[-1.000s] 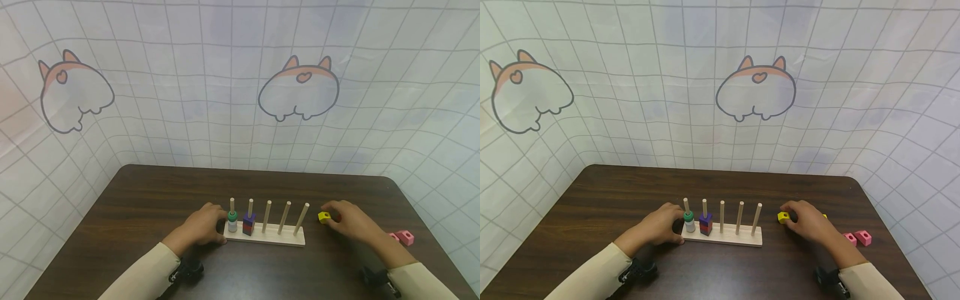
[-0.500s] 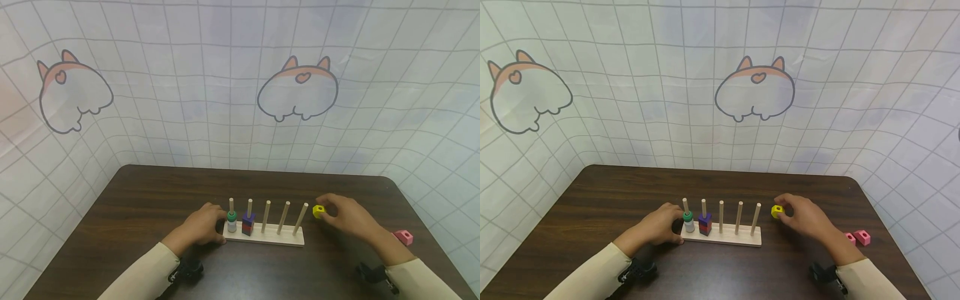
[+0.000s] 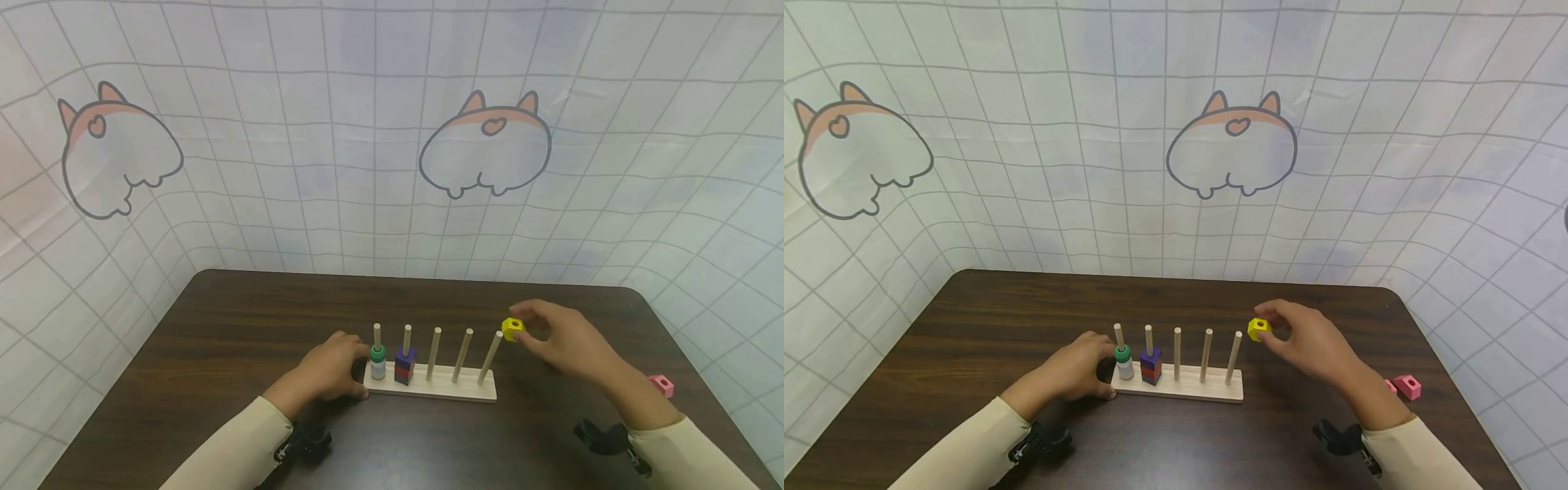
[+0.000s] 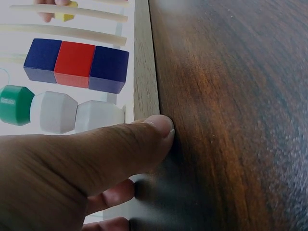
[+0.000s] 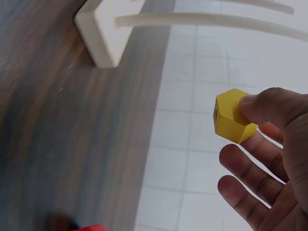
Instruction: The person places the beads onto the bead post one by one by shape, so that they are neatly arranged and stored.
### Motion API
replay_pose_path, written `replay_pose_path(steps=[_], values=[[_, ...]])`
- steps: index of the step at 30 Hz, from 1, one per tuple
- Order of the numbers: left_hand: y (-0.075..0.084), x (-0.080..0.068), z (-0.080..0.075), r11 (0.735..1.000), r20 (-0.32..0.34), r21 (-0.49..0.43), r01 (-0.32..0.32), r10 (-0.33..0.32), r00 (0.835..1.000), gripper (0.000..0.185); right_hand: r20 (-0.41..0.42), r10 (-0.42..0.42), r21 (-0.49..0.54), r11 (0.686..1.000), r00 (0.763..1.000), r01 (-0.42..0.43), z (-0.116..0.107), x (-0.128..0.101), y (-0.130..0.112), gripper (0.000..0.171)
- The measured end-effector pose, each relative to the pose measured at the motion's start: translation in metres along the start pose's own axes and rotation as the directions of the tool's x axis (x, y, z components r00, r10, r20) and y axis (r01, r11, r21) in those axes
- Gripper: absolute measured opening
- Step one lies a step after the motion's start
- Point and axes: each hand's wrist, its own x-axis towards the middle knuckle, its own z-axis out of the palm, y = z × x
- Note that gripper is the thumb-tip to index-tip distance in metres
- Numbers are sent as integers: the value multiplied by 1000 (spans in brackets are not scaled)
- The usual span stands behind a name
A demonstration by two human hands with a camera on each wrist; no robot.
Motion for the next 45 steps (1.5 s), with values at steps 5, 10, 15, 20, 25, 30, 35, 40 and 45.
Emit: replay_pose_path(steps=[5, 10, 15, 20, 25, 30, 35, 40, 45], values=[[0, 0, 0, 1000, 6, -6, 4, -4, 1000, 62, -30, -31, 7, 999, 999, 32, -7, 3, -13, 38], [0, 0, -1, 1000, 6, -3, 6, -6, 1000, 62, -64, -59, 30, 998, 996, 61, -13, 7, -25, 37], [0, 0, -1, 1000, 6, 2, 6, -6, 1000, 60, -99, -82, 53, 995, 992, 87, -16, 10, -35, 36], [0, 0, -1, 1000, 3, 12, 2, -2, 1000, 59, -133, -129, 74, 987, 983, 140, -18, 13, -47, 37], [0, 1, -1, 1000, 2, 8, -2, 2, 1000, 59, -137, -133, 107, 983, 982, 148, -19, 14, -59, 38], [0, 1, -1, 1000, 2, -1, -6, 6, 1000, 59, -122, -129, 128, 981, 984, 145, -17, 15, -67, 37], [0, 1, -1, 1000, 5, 4, -4, 4, 1000, 59, -128, -149, 136, 977, 981, 166, -14, 15, -73, 36], [0, 2, 0, 1000, 7, 6, 1, -1, 1000, 60, -158, -184, 150, 967, 970, 207, -11, 18, -78, 38], [0, 1, 0, 1000, 0, 1, -5, 5, 1000, 59, -187, -222, 166, 953, 957, 254, -7, 22, -83, 37]])
